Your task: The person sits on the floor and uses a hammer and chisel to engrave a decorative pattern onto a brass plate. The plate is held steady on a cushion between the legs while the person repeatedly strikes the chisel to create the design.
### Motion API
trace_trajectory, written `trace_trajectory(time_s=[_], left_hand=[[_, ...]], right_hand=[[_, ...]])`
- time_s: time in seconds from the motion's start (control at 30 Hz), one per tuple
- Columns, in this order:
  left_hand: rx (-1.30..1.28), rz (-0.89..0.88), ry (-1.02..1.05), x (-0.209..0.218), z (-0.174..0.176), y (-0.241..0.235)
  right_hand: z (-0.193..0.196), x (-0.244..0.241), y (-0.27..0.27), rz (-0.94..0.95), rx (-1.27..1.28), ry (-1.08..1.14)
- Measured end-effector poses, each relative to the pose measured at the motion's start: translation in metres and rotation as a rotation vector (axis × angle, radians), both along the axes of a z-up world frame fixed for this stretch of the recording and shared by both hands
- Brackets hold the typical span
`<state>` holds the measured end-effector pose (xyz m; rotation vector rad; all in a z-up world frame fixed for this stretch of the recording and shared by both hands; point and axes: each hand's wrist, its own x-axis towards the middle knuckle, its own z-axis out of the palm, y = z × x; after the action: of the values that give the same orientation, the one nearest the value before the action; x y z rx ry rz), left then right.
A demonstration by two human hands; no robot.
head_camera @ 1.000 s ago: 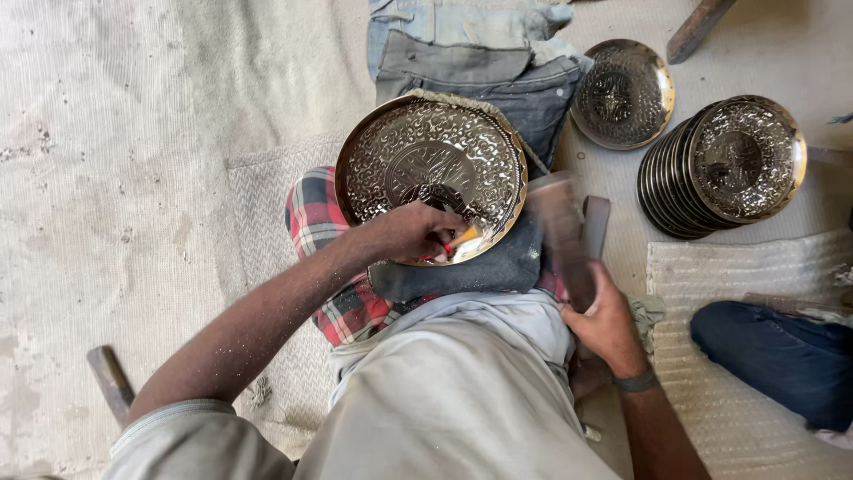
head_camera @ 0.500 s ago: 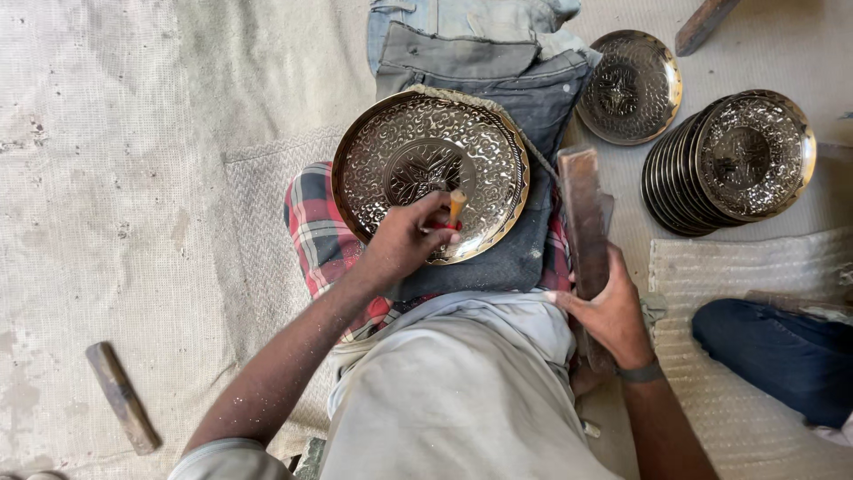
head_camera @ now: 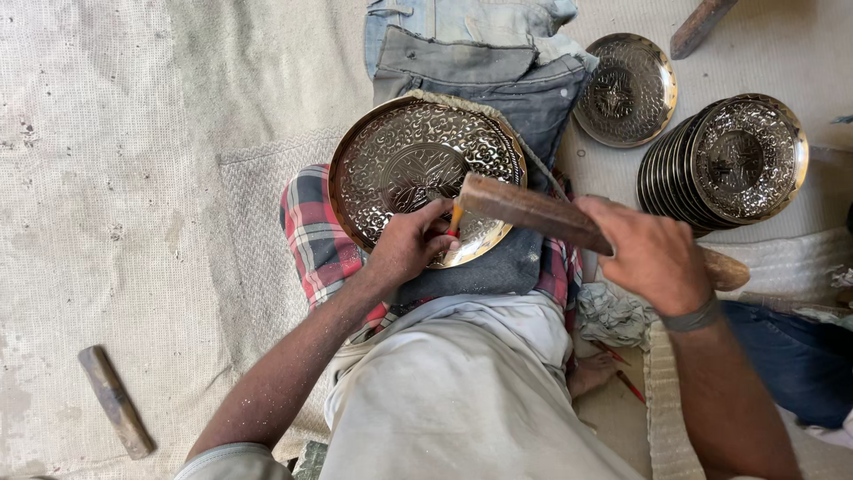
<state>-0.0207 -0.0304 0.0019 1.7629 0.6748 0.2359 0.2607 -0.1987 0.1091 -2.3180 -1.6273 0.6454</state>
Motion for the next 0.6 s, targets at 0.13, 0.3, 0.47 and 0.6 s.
trace_trajectory(time_s=[0.13,0.3,0.47,0.6], left_hand=[[-0.023,-0.003,0.022,-0.002,0.001,0.000],[-0.035,-0.036,-0.025,0.002,0.002,0.006],[-0.013,-0.060,0.025,0.000,0.002,0.010],[0.009,-0.070,-0.009,0.000,0.002,0.010]], right_hand=[[0.010,-0.013,0.006,-0.028,-0.270,-0.111],[0.003,-0.020,-0.002,0.015,0.175,0.167],[-0.001,-0.016,-0.014,-0.086,-0.187,-0.076],[-0.007,-0.018,-0.016,-0.158,0.095,0.272]])
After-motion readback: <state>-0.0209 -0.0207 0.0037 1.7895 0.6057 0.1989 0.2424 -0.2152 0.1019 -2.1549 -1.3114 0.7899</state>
